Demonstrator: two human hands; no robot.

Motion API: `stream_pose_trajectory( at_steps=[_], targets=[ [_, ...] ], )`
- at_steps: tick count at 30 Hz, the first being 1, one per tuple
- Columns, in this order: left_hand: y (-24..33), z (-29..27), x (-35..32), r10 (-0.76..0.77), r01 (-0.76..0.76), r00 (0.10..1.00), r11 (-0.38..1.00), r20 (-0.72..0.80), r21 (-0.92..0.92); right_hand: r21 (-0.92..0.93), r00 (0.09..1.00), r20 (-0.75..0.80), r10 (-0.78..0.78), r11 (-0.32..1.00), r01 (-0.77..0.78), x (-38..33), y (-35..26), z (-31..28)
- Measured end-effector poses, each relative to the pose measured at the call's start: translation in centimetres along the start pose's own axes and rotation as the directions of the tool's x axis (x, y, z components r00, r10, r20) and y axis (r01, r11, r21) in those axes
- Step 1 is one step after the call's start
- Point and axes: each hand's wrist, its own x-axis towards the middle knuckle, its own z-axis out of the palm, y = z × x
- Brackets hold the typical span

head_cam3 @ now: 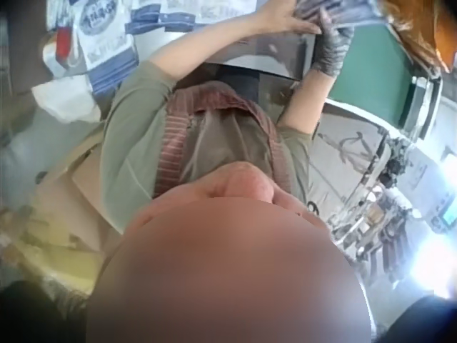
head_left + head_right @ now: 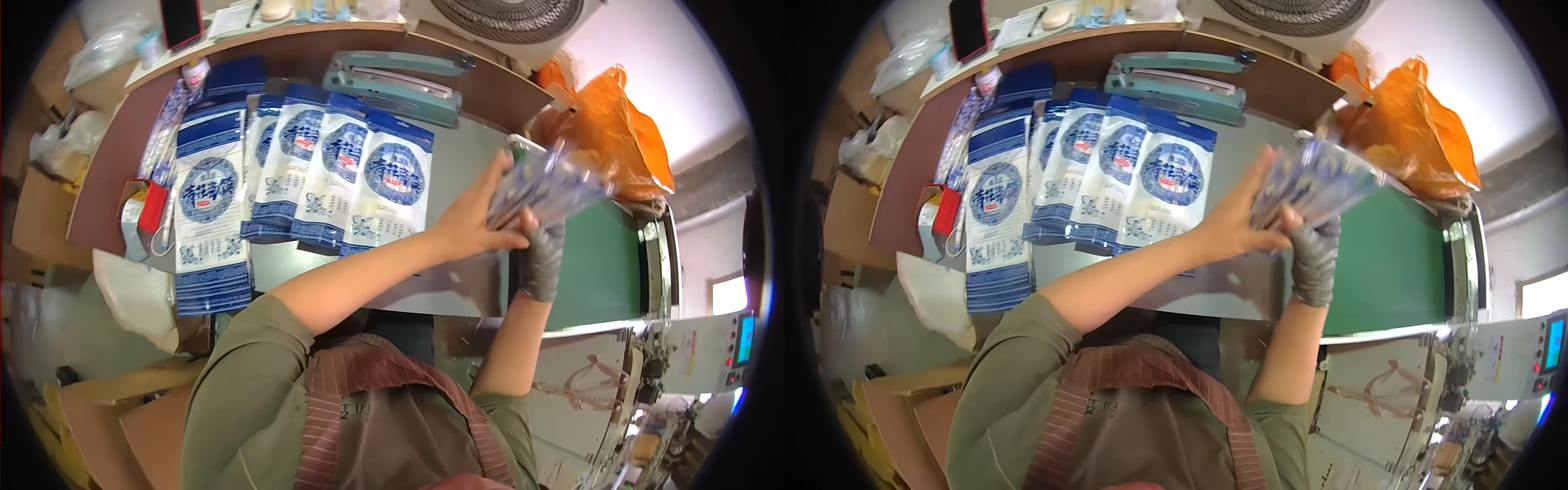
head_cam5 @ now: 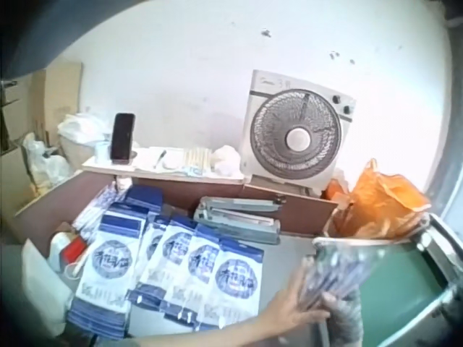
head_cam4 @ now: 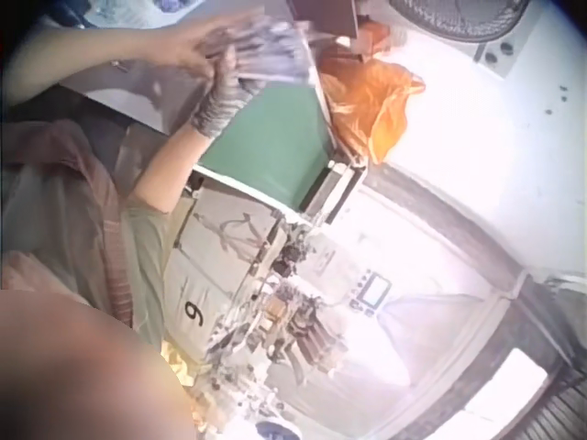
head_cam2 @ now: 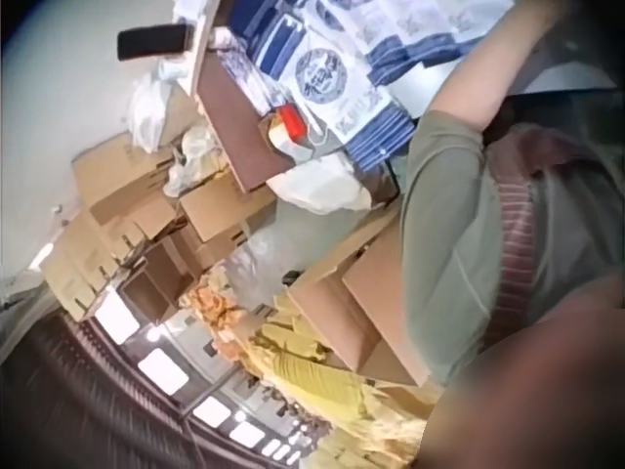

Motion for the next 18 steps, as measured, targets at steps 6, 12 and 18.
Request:
stream_pose_trajectory(
  at_steps=[6, 12, 18],
  targets=[
    [-1.6, 0.1, -6.1, -0.368, 0.426, 0.832, 0.903, 0.415, -0.053, -0.281, 0.999, 0.002, 0.054, 0.958, -0.052, -4.7, 1.0, 1.2],
    [6.8, -2.0, -14.0, -0.518, 0.878, 0.467, 0.177, 0.717, -0.444, -0.029, 0.997, 0.068, 0.026, 0.999, -0.024, -7.1, -0.2, 3.6],
    [12.1, -12.4, -17.2, -0.757, 0.729, 0.643, 0.652, 0.117, 0.208, 0.061, 0.67, 0.419, 0.613, 0.717, -0.694, -9.7, 8.4, 5.0]
  ],
)
